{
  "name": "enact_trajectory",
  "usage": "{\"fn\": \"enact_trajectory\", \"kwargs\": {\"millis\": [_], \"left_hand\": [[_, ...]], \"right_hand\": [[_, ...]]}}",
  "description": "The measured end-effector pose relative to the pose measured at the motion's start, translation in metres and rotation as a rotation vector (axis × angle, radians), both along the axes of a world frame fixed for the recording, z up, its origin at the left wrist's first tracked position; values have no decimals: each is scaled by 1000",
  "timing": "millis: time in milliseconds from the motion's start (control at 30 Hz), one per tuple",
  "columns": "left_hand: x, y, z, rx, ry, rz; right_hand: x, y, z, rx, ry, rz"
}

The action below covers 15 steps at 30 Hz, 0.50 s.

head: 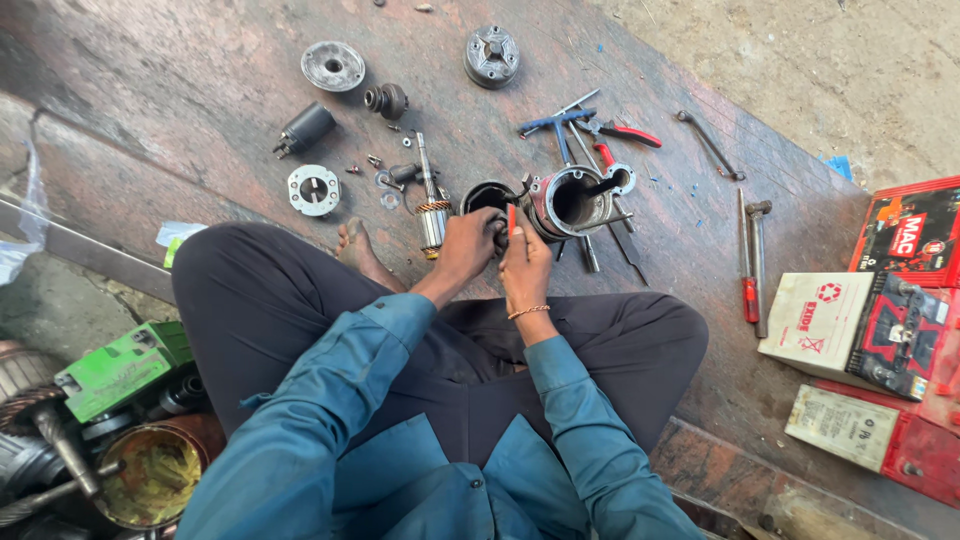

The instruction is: The person sits on a stone step and works on a disassembled automotive starter motor, handling the solenoid housing, armature and small screws and washers. They use a red-handled tool to work inside the housing and manipulate the armature and components by hand, with pliers, wrenches and other parts laid out on the step.

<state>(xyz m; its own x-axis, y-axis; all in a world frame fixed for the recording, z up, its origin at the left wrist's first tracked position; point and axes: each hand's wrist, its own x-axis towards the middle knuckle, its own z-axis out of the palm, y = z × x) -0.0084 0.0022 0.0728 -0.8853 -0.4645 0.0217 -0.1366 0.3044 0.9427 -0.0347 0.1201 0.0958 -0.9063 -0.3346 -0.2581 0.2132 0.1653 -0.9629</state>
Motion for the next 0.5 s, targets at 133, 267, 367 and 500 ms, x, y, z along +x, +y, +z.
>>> {"fn": "enact_trajectory", "kwargs": {"millis": [133, 267, 367, 500], "left_hand": [[1, 0, 5, -100, 64, 48], [3, 1, 11, 52, -24, 26], [3, 0, 12, 38, 19, 54], [2, 0, 10, 23, -6, 26]], "right_hand": [[-1, 0, -3, -36, -47, 18], [-1, 0, -3, -84, -106, -67], [1, 2, -2, -74, -110, -6], [3, 2, -1, -121, -147, -47]]}}
